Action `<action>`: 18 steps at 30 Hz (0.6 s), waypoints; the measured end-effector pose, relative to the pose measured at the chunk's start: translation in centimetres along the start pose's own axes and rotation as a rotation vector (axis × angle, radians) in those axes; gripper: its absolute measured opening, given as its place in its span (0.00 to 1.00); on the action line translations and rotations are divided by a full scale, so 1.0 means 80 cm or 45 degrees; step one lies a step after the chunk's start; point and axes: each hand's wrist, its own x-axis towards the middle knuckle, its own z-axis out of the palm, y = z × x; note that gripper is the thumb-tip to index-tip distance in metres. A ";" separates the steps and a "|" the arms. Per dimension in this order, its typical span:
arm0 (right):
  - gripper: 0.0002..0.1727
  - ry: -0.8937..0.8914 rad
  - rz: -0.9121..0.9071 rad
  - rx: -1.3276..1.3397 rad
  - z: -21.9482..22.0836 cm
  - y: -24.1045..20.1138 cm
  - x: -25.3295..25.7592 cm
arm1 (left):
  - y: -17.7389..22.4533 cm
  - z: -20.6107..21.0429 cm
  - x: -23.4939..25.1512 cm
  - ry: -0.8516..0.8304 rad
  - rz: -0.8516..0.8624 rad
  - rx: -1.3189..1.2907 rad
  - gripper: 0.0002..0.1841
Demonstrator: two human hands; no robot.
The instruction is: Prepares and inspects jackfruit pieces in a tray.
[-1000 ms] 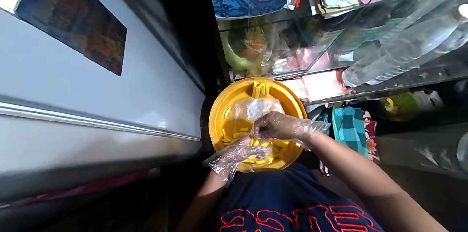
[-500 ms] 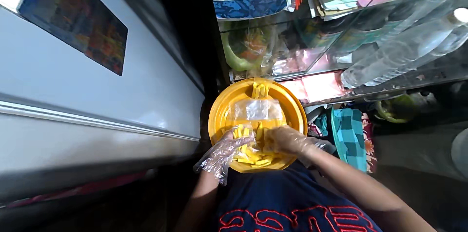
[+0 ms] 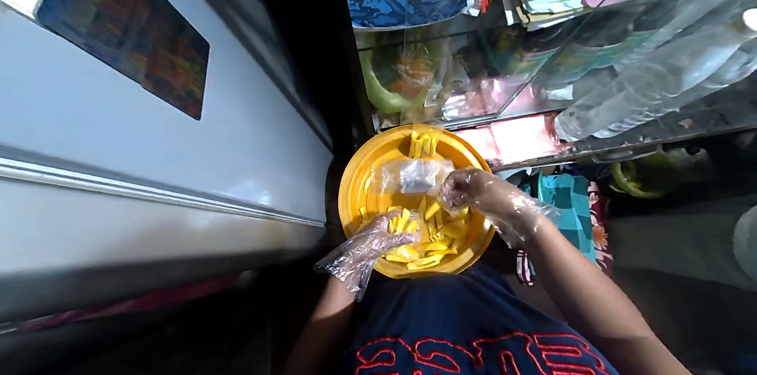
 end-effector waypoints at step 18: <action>0.07 -0.361 -0.133 -0.364 0.032 -0.048 0.024 | 0.009 0.007 -0.003 -0.060 0.058 0.150 0.27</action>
